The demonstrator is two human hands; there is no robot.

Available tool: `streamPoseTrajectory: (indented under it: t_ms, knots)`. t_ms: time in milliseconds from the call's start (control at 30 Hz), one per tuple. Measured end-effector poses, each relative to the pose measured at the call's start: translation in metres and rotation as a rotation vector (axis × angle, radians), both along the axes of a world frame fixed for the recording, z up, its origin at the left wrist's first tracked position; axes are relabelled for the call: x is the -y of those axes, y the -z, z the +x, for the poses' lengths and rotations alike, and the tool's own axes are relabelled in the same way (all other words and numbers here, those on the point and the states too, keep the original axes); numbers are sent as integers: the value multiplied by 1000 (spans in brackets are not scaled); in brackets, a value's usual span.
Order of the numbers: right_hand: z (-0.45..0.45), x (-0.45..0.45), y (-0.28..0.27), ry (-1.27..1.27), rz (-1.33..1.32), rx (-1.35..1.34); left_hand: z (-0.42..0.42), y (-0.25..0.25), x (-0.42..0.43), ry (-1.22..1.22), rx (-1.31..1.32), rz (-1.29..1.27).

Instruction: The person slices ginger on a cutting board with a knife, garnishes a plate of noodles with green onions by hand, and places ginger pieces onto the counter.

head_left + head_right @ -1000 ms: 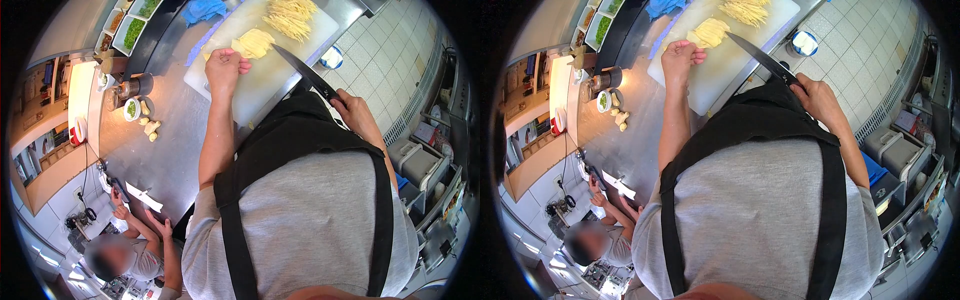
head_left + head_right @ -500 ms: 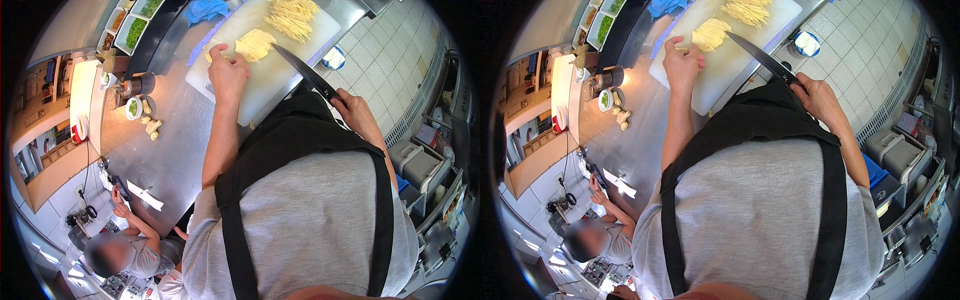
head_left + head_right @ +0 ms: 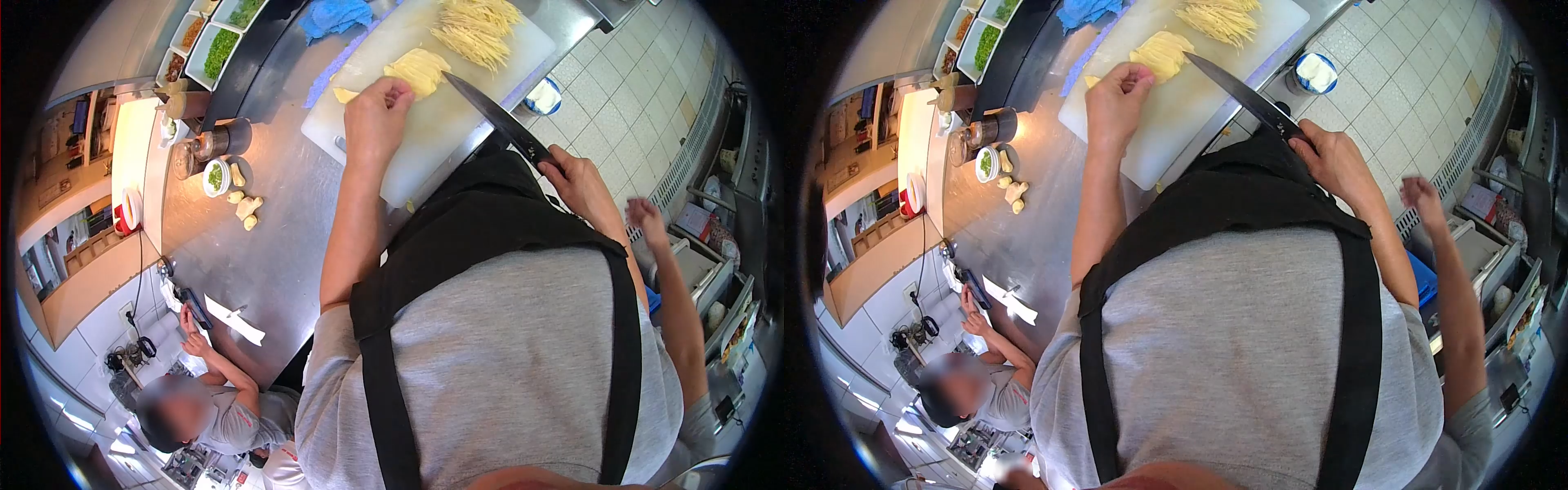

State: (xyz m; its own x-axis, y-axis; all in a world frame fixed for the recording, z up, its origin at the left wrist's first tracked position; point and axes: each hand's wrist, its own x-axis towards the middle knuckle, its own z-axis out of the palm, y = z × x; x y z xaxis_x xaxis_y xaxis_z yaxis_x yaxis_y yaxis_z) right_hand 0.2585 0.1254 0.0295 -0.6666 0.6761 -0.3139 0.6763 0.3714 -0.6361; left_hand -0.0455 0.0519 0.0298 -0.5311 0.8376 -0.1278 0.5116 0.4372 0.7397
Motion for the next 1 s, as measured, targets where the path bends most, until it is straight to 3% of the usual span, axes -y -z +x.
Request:
streamPoseTrajectory:
  t_ms: [100,200,300,400,533,733,1000]
  knots:
    - [1,-2,2,-29,40,20,-8,-17,-23,85,99,109]
    - [1,-4,0,-30,16,6,-11,-7,-61,230,329,381]
    - [1,-5,0,-37,18,6,-15,-22,-68,207,124,409]
    - [0,-2,-2,-9,-8,23,-30,-24,-41,285,-234,263]
    - [-3,-1,-8,-25,30,9,-39,3,-6,424,-379,239]
    - [-10,0,-21,-47,1,35,-25,7,5,355,-448,180]
    - [-20,3,-7,-84,44,5,-24,13,10,345,-529,295]
